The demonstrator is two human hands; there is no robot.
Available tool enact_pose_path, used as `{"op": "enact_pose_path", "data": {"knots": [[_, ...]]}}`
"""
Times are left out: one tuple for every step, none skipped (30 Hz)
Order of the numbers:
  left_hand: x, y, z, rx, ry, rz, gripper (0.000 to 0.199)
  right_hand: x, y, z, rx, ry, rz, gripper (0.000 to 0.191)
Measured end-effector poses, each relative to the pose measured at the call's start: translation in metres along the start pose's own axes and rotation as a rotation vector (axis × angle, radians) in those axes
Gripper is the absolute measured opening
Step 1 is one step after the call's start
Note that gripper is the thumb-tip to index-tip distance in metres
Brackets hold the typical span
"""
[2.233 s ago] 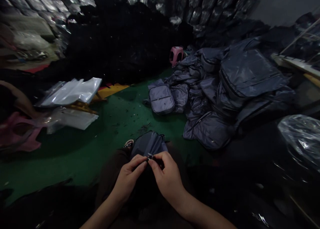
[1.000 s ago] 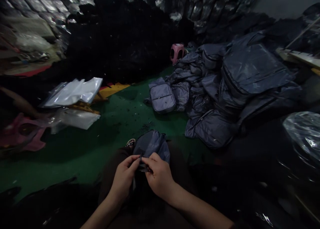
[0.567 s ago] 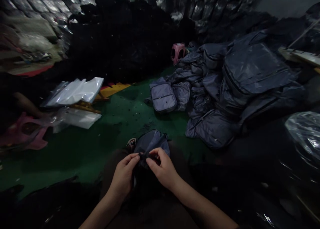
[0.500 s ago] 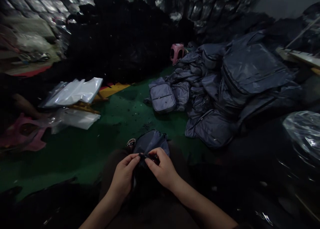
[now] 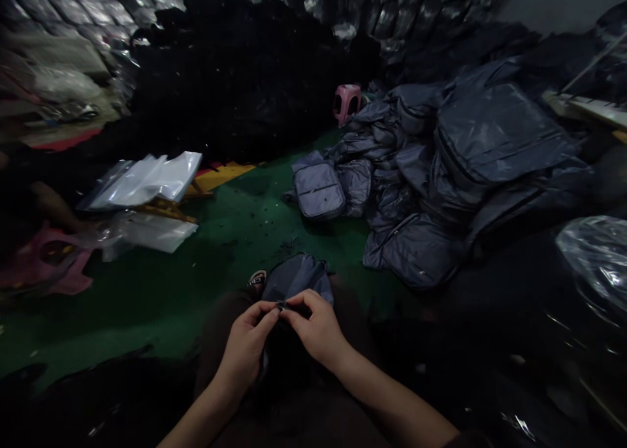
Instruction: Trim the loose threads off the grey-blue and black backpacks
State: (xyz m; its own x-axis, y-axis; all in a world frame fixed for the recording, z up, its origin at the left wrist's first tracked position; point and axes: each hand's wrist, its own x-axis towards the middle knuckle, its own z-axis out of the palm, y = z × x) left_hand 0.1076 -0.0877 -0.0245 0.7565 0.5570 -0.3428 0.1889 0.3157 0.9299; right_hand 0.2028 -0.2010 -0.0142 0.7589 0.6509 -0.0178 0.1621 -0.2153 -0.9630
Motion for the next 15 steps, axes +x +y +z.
{"op": "enact_pose_path", "data": {"knots": [[0.000,0.000,0.000,0.012,-0.005,-0.001,0.022,0.000,0.001,0.000,0.010,0.002,0.006,0.015],[0.000,0.001,0.000,0.022,-0.011,-0.003,0.022,0.000,0.002,-0.001,0.025,0.008,0.014,0.015],[-0.001,0.001,0.000,0.028,-0.012,-0.003,0.023,0.000,0.003,-0.001,0.044,0.016,0.027,0.016],[-0.002,0.000,0.001,0.031,-0.011,-0.003,0.024,0.000,0.004,-0.001,0.066,0.029,0.046,0.017],[-0.002,0.000,0.002,0.030,-0.005,-0.002,0.024,0.000,0.005,-0.001,0.090,0.050,0.067,0.019],[-0.003,-0.001,0.003,0.027,0.005,-0.003,0.025,0.000,0.006,-0.002,0.116,0.076,0.091,0.021],[-0.002,-0.001,0.004,0.024,0.013,-0.008,0.025,0.001,0.006,-0.003,0.145,0.100,0.118,0.023],[-0.001,0.000,0.004,0.018,0.021,-0.019,0.025,0.001,0.007,-0.004,0.175,0.125,0.148,0.026],[0.002,0.001,0.002,0.003,0.035,-0.033,0.025,0.003,0.008,-0.007,0.207,0.153,0.175,0.028],[0.006,0.003,-0.002,-0.019,0.071,-0.045,0.025,0.004,0.010,-0.010,0.243,0.191,0.198,0.031],[0.013,0.007,-0.009,-0.045,0.133,-0.059,0.025,0.006,0.012,-0.014,0.282,0.236,0.217,0.032],[0.020,0.011,-0.018,-0.069,0.215,-0.074,0.024,0.008,0.016,-0.018,0.321,0.287,0.232,0.034],[0.029,0.017,-0.029,-0.089,0.313,-0.082,0.022,0.009,0.021,-0.024,0.353,0.343,0.247,0.035],[0.038,0.023,-0.041,-0.093,0.405,-0.098,0.019,0.011,0.027,-0.029,0.374,0.398,0.264,0.036],[0.047,0.030,-0.055,-0.085,0.459,-0.103,0.017,0.011,0.034,-0.035,0.375,0.440,0.286,0.037]]}}
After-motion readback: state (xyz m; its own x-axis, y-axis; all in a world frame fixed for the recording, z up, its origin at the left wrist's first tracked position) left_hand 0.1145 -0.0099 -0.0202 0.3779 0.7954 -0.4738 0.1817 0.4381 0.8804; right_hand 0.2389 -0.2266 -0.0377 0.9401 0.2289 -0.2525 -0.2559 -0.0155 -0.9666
